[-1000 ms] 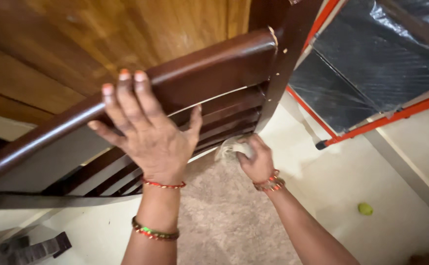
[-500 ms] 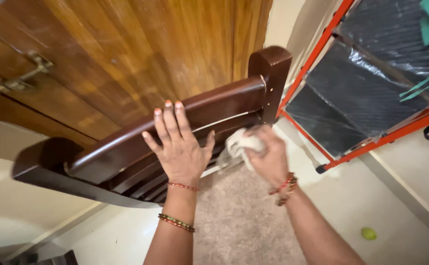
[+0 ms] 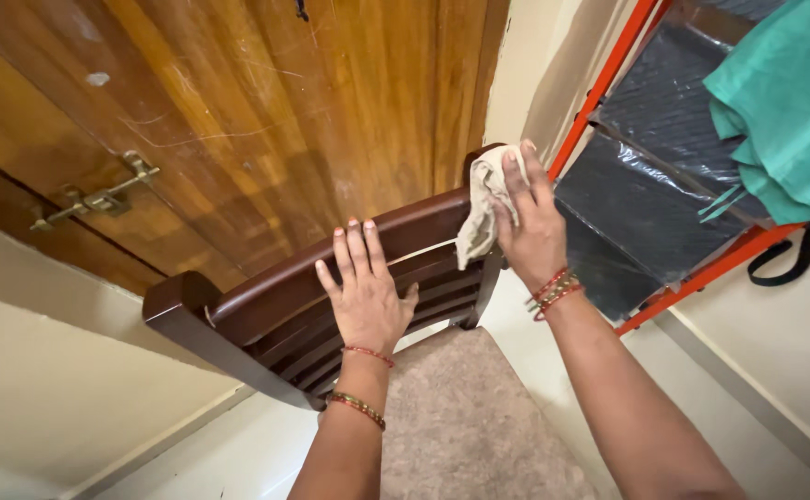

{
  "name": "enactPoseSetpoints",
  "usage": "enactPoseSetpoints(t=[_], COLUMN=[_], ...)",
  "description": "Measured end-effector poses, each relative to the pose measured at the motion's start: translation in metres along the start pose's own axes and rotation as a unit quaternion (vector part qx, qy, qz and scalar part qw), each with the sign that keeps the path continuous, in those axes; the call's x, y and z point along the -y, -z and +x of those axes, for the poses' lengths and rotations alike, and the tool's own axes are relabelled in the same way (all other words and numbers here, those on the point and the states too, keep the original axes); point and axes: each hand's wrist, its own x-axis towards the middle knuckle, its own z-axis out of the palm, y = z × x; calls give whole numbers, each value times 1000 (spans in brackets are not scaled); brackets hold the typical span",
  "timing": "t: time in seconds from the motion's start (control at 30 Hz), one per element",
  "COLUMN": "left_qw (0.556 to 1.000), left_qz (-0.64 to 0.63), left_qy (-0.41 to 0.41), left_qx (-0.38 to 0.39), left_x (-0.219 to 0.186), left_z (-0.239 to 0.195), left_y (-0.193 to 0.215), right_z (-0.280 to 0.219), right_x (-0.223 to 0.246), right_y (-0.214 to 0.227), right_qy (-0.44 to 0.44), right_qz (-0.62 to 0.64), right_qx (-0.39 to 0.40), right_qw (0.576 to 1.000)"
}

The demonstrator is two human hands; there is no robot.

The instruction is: The person wipes the wooden backrest and the fabric seat of a dining chair using a white cloth. The person cleans the chair thoroughly, moving from the backrest to the seat.

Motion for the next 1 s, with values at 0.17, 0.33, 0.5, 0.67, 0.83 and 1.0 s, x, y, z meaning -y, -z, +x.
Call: enactPoseSetpoints(t=[0.17, 0.33, 0.5, 0.67, 0.83, 1.0], left_qw=[999, 994, 988, 982, 999, 997], left_qz=[12, 35, 11, 36, 31, 4], left_qy=[-15, -56, -126, -96, -3, 56], left_qx=[41, 89, 90, 157, 24, -60], left_x=[0, 6, 31, 73, 126, 152], left_z=[0, -2, -7, -19, -41, -46], left_y=[25, 50, 63, 76, 93, 97], right_z=[16, 48, 51, 17, 4, 1], right_x=[5, 33, 43, 51, 97, 134], right_y=[51, 61, 7, -42, -83, -86], right_qy=[-119, -154, -96, -12, 19, 58], right_qz=[-90, -103, -73, -97, -116, -142], right_qx=[205, 256, 265, 235, 302, 292], right_qw=[967, 949, 957, 967, 946, 944])
